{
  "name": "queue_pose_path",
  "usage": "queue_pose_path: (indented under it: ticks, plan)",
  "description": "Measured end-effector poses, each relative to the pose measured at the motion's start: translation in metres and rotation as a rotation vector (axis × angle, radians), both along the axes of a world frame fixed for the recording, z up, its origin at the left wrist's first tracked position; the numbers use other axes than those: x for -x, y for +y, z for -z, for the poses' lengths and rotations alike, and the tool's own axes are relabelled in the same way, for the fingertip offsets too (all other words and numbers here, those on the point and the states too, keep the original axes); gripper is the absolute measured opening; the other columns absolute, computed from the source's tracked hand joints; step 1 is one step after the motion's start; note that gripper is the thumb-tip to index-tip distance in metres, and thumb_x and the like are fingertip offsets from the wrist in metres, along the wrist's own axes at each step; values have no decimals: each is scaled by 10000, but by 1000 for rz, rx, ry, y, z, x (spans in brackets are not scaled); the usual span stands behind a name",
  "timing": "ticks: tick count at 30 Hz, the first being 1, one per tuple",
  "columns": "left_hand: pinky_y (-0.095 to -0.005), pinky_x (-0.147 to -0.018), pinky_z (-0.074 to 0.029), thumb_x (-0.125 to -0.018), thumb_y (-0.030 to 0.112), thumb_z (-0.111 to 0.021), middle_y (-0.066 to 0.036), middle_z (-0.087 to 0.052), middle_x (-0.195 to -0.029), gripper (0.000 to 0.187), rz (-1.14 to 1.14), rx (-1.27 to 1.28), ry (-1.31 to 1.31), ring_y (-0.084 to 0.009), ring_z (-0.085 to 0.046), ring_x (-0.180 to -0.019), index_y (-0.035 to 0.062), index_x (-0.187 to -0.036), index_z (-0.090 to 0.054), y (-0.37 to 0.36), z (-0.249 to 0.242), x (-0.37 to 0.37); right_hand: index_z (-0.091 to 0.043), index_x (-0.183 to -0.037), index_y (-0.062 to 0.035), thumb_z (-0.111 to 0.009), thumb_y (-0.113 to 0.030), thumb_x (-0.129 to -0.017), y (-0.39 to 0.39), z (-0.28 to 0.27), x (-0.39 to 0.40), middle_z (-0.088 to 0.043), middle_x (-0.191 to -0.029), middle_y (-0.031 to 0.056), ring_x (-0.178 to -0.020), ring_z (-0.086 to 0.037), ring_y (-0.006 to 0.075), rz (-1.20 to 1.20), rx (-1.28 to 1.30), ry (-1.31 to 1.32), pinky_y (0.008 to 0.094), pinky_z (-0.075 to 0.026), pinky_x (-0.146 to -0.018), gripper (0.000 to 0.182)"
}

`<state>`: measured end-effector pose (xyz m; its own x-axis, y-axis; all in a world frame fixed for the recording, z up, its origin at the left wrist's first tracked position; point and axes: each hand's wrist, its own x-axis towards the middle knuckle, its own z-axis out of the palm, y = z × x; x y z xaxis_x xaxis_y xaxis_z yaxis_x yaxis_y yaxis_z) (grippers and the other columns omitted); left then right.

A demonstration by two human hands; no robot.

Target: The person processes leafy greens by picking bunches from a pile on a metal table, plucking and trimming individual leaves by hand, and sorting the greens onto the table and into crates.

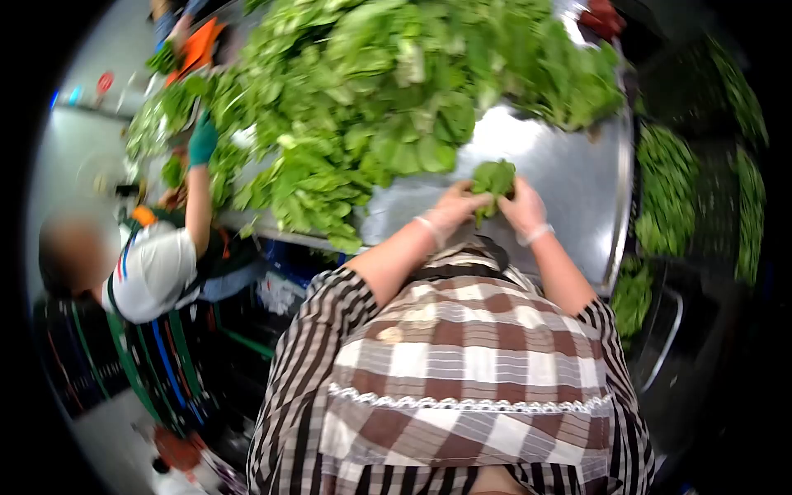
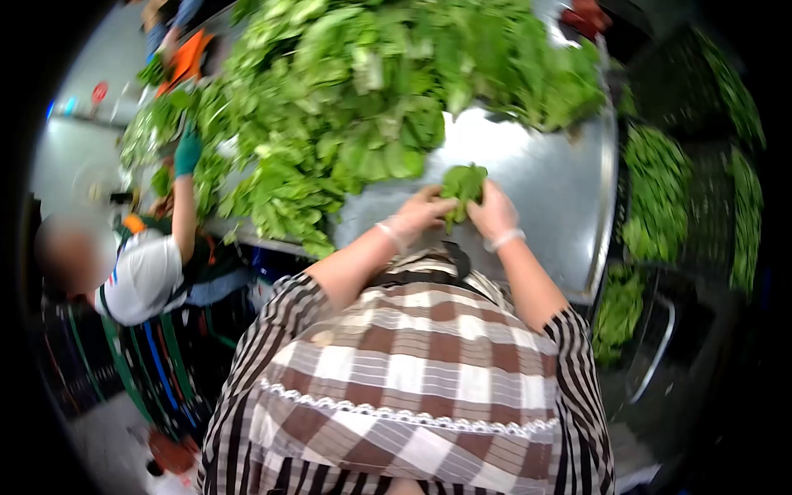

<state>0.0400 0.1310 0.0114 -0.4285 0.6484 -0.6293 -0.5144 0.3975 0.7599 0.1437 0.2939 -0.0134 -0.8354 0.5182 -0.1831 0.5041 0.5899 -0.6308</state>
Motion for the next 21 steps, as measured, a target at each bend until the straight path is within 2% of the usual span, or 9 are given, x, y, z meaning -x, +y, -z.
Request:
queue_pose_path:
  ticks: [2, 5, 7, 8, 9, 14, 17, 18, 21]
  plan:
    - [-267, -787, -498, -836, 334, -770, -108, -613, -1182, 780, -34, -145, -26, -179, -602, -1009, -2, -1429, -390, -4, -4, -2, -621, -1092, 0, -688, -174, -812, -11, 7, -2, -701, -913, 177, -824, -687, 275, 12, 260, 165, 374, -530, -764, 336]
    - [-318, -895, -510, -832, 151, -767, -88, -617, -1190, 696, -230, -384, 1, -171, -596, -1047, 17, -1415, -411, -12, -3, -12, -617, -1062, 27, -690, -163, -812, -27, -20, -3, -696, -911, 162, -821, -679, 235, -85, 487, 217, 359, -529, -748, 322]
    - [-309, -891, -509, -838, 99, -741, -77, -627, -1187, 607, -306, -437, 54, -158, -598, -1041, 17, -1371, -463, -23, -8, -10, -616, -1020, 46, -692, -139, -805, -50, -55, 3, -686, -899, 149, -800, -667, 220, -147, 634, 214, 346, -526, -733, 295]
    - [-305, -889, -508, -841, 73, -728, -72, -631, -1185, 565, -338, -465, 83, -152, -599, -1038, 16, -1349, -489, -28, -12, -10, -611, -994, 60, -692, -124, -797, -49, -40, 3, -666, -875, 149, -773, -655, 227, -252, 464, 163, 344, -524, -718, 282]
    - [-307, -898, -508, -825, 71, -743, -72, -635, -1175, 572, -348, -470, 86, -156, -603, -1035, 8, -1336, -493, -36, -17, -8, -615, -1005, 46, -686, -126, -798, -56, -65, 9, -651, -870, 144, -767, -648, 236, -339, 368, 130, 347, -521, -714, 279]
    - [-297, -919, -501, -802, 59, -762, -72, -651, -1156, 544, -442, -321, 202, -150, -611, -1034, -10, -1282, -515, -97, -44, -9, -641, -1072, 0, -670, -125, -809, -70, -94, 35, -644, -910, 122, -792, -641, 234, -657, 176, 127, 328, -519, -730, 292]
    - [-293, -913, -505, -801, 114, -791, -75, -663, -1145, 555, -568, -264, 234, -162, -624, -1021, -11, -1273, -527, -137, -36, -7, -637, -1141, 7, -675, -121, -816, -94, -110, 56, -643, -918, 108, -795, -638, 212, -491, 390, 177, 319, -522, -739, 352]
    - [-295, -903, -508, -802, 122, -794, -75, -665, -1141, 550, -613, -249, 242, -168, -628, -1012, -10, -1268, -534, -154, -44, -4, -611, -1225, 0, -685, -124, -821, -101, -109, 65, -644, -972, 103, -834, -638, 192, -455, 447, 170, 313, -525, -767, 429]
    - [-307, -885, -510, -802, 135, -803, -74, -670, -1130, 521, -805, -130, 176, -180, -635, -982, -4, -1243, -564, -195, -54, 3, -572, -1290, -8, -703, -136, -820, -121, -119, 100, -636, -1041, 114, -890, -635, 194, -461, 373, 173, 314, -528, -799, 505]
